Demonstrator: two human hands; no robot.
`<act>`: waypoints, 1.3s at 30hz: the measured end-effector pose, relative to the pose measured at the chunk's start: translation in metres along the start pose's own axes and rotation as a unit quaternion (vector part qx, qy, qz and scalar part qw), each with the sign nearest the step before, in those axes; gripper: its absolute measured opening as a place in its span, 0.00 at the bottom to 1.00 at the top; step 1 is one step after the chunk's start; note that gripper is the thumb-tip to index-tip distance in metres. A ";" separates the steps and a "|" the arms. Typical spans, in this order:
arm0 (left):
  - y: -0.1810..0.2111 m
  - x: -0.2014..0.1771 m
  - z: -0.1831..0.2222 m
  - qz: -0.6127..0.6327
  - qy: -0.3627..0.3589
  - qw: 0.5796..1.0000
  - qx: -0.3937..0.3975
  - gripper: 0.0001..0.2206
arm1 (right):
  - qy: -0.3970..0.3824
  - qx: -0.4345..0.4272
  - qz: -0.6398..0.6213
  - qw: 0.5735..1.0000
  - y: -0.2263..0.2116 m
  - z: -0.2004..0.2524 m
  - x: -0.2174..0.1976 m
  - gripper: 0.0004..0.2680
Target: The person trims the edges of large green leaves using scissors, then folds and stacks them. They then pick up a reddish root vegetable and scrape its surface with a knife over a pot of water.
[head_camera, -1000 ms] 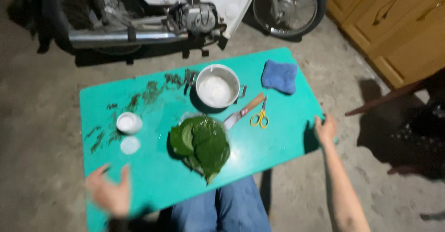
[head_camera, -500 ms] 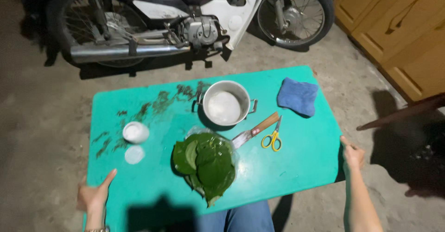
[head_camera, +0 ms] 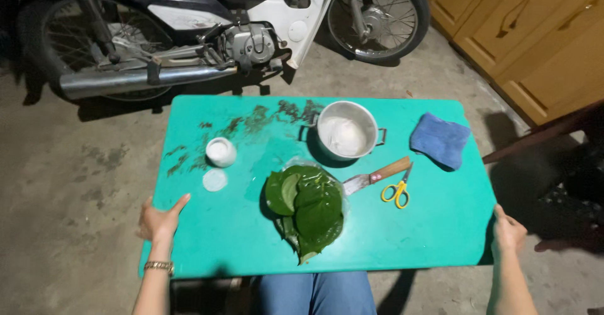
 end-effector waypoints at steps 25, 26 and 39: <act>0.108 0.093 -0.009 -0.058 -0.069 0.993 0.071 0.49 | 0.057 0.069 -0.081 0.993 0.104 -0.010 -0.092 0.17; 0.108 0.093 -0.010 -0.060 -0.072 0.993 0.067 0.49 | 0.055 0.062 -0.101 0.991 0.107 -0.011 -0.091 0.18; 0.103 0.070 0.020 -0.036 -0.117 0.992 0.044 0.41 | 0.074 -0.187 0.181 0.963 0.049 0.020 -0.077 0.19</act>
Point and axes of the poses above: each hand's wrist, its own z-axis away from the middle knuckle, its own x-axis out of the palm, y = z × x, the point moved 7 cm from there along -z, towards the middle knuckle, and after that the axes turned 13 degrees about -y, right-handed, at the moved point
